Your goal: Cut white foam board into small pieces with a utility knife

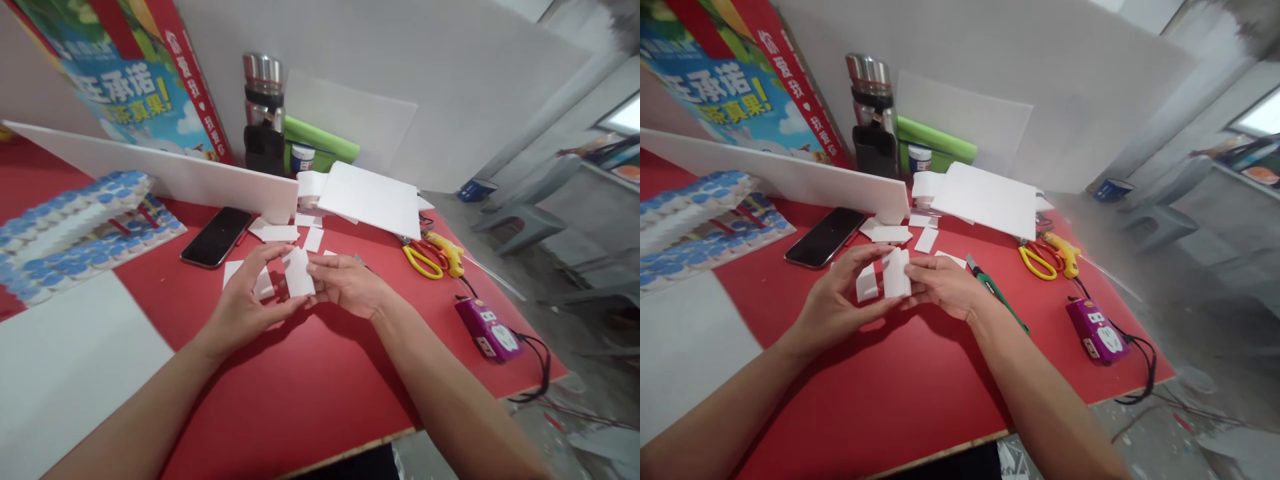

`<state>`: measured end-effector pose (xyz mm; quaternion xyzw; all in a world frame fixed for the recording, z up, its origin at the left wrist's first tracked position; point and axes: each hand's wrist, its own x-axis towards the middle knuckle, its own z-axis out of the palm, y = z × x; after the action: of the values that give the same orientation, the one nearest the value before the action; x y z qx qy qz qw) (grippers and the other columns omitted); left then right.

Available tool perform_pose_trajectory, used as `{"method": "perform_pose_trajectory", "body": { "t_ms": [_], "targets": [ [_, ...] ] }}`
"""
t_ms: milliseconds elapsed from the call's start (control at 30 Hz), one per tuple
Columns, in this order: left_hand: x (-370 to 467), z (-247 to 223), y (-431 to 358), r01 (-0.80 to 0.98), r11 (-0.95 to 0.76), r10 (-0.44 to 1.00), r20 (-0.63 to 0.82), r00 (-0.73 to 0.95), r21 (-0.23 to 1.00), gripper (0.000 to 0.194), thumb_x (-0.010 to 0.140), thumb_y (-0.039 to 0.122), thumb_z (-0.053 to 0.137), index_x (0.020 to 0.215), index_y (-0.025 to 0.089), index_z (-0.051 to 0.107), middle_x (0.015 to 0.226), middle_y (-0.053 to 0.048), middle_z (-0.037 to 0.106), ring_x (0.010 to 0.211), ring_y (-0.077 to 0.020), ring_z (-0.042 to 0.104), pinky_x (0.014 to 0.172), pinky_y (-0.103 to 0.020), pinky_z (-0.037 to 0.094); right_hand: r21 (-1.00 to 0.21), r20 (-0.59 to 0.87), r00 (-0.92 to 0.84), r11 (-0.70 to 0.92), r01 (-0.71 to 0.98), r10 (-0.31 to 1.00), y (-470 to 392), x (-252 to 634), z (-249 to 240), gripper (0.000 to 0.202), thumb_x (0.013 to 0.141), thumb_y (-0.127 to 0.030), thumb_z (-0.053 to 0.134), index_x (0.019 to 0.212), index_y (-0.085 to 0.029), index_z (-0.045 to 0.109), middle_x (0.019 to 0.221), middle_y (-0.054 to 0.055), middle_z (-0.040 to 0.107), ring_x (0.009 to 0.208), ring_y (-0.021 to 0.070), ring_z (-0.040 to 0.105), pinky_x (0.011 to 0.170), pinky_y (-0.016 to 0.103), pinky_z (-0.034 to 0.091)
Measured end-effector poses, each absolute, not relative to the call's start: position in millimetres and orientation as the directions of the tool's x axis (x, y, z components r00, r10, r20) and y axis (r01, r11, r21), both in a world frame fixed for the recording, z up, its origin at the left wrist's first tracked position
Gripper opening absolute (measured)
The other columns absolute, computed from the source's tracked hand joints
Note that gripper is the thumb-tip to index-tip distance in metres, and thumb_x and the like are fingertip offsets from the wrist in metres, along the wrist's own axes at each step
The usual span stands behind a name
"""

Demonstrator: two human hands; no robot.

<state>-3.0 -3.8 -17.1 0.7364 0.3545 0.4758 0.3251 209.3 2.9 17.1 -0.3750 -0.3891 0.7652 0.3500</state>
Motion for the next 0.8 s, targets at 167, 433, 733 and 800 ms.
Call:
{"method": "perform_pose_trajectory", "body": {
  "t_ms": [167, 433, 733, 800],
  "targets": [
    [-5, -20, 3, 0.093, -0.422, 0.907, 0.417, 0.064, 0.902, 0.059, 0.08, 0.031, 0.09, 0.133, 0.024, 0.064, 0.14, -0.011, 0.065, 0.134, -0.0296, 0.064, 0.12, -0.049, 0.051, -0.85, -0.285, -0.396, -0.422, -0.317, 0.873, 3, 218, 3, 0.027, 0.082, -0.034, 0.088, 0.098, -0.015, 0.077, 0.091, 0.009, 0.08, 0.079, 0.02, 0.076, 0.076, 0.034, 0.065],
    [-3, -15, 7, -0.014, -0.285, 0.958, 0.284, -0.037, 0.959, 0.053, 0.079, 0.03, 0.088, 0.126, 0.024, 0.064, 0.137, -0.011, 0.067, 0.135, -0.0288, 0.064, 0.117, -0.05, 0.053, -0.851, -0.319, -0.296, -0.41, -0.329, 0.9, 7, 223, -5, 0.036, 0.072, -0.028, 0.093, 0.097, -0.016, 0.07, 0.086, 0.006, 0.079, 0.076, 0.021, 0.077, 0.081, 0.041, 0.067],
    [-2, -14, 9, -0.016, -0.237, 0.971, 0.237, -0.023, 0.971, 0.065, 0.071, 0.028, 0.091, 0.128, 0.024, 0.06, 0.137, -0.011, 0.062, 0.135, -0.0297, 0.062, 0.114, -0.047, 0.056, -0.86, -0.34, -0.248, -0.406, -0.309, 0.907, 3, 216, -3, 0.034, 0.071, -0.027, 0.09, 0.096, -0.018, 0.068, 0.088, 0.006, 0.08, 0.08, 0.0201, 0.077, 0.079, 0.035, 0.065],
    [-2, -14, 9, -0.023, -0.224, 0.975, 0.224, -0.015, 0.974, 0.067, 0.07, 0.028, 0.091, 0.129, 0.024, 0.06, 0.136, -0.011, 0.062, 0.137, -0.0313, 0.06, 0.114, -0.048, 0.056, -0.86, -0.34, -0.232, -0.401, -0.317, 0.912, 2, 214, -2, 0.034, 0.072, -0.026, 0.089, 0.096, -0.018, 0.068, 0.089, 0.007, 0.08, 0.081, 0.0208, 0.078, 0.079, 0.036, 0.066]
  ]
}}
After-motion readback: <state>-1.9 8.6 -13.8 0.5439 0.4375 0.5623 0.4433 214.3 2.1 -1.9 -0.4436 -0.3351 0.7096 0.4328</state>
